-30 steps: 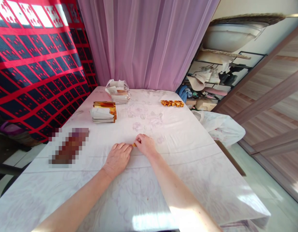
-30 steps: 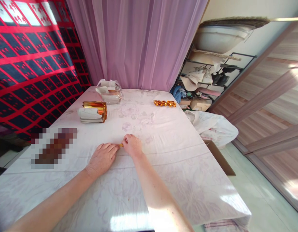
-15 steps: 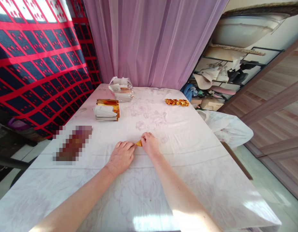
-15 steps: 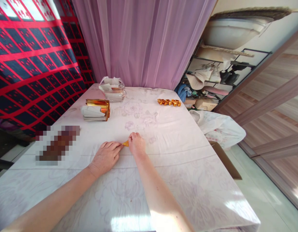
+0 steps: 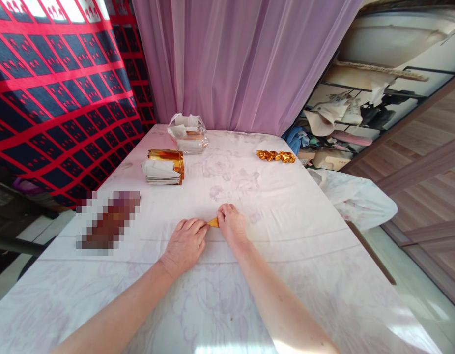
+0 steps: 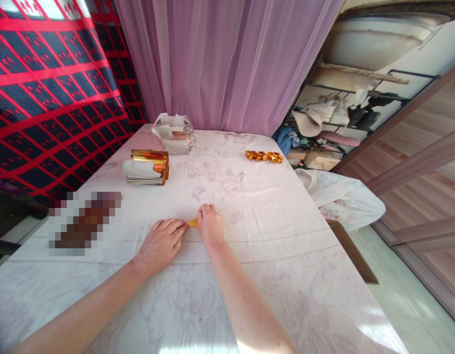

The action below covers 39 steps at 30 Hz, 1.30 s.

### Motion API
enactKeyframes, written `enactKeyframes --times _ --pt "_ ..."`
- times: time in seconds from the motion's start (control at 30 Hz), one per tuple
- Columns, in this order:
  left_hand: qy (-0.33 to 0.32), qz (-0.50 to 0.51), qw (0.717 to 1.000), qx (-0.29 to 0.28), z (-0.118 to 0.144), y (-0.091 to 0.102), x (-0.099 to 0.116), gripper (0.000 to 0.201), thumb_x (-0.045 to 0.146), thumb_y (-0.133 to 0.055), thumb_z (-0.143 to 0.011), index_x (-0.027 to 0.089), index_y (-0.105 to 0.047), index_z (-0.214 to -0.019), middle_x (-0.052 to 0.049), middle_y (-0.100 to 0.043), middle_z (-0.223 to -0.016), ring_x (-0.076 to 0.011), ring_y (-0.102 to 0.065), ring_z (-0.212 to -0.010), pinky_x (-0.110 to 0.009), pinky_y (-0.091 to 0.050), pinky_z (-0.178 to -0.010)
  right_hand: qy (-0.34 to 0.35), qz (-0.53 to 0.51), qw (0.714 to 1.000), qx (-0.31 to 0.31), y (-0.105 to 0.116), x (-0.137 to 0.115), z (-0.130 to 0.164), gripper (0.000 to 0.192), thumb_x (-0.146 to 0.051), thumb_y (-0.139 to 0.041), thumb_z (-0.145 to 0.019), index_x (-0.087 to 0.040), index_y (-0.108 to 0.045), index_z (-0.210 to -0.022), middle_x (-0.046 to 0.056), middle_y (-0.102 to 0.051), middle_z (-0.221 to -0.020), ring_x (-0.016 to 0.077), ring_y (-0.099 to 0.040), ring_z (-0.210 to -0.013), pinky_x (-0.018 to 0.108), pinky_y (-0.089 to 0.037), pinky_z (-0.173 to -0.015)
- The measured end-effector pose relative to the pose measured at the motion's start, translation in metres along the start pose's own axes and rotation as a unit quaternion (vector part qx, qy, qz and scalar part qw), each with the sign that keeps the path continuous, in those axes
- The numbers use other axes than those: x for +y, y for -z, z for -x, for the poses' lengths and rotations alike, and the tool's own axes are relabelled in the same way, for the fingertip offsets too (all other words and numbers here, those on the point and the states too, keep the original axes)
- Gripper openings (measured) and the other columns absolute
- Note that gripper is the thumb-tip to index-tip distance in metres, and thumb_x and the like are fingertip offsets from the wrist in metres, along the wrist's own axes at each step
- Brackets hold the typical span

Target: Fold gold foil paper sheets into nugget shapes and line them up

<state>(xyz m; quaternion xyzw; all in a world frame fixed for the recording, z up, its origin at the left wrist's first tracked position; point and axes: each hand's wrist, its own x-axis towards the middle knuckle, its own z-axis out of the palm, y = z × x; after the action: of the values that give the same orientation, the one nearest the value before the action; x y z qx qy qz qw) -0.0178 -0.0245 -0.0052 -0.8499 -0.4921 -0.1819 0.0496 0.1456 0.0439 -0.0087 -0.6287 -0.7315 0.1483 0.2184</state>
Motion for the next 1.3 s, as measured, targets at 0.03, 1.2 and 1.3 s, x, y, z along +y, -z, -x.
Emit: enactKeyframes --times 0.03,1.2,1.3 --pt "0.002 0.003 1.000 0.003 0.000 -0.001 0.000 0.030 0.015 -0.050 -0.090 0.016 -0.067 -0.114 -0.007 -0.069 -0.112 -0.0230 -0.058 -0.107 -0.040 -0.042 -0.092 0.008 -0.003 1.000 0.005 0.001 0.001 0.003 0.014 -0.019 -0.049 -0.092 -0.021 -0.063 -0.092 0.003 -0.063 -0.092 0.0141 -0.059 -0.071 0.025 -0.039 -0.063" --pt "-0.023 0.063 0.997 -0.042 -0.032 -0.011 0.017 0.040 0.038 -0.053 -0.092 0.019 -0.059 -0.127 -0.008 -0.063 -0.132 -0.0268 -0.050 -0.126 -0.047 -0.033 -0.108 0.091 0.029 0.995 0.028 0.029 0.045 0.008 0.017 -0.026 -0.059 -0.089 -0.022 -0.065 -0.074 0.004 -0.067 -0.081 0.0201 -0.060 -0.080 0.033 -0.045 -0.075" --pt "-0.024 0.060 0.997 -0.034 -0.031 -0.013 0.017 0.043 0.037 -0.054 -0.091 0.017 -0.058 -0.129 -0.009 -0.061 -0.135 -0.0281 -0.049 -0.128 -0.048 -0.033 -0.108 0.039 0.072 0.996 0.048 0.024 0.035 0.003 0.021 -0.036 -0.063 -0.086 -0.023 -0.060 -0.070 0.005 -0.065 -0.079 0.0215 -0.058 -0.079 0.033 -0.041 -0.070"
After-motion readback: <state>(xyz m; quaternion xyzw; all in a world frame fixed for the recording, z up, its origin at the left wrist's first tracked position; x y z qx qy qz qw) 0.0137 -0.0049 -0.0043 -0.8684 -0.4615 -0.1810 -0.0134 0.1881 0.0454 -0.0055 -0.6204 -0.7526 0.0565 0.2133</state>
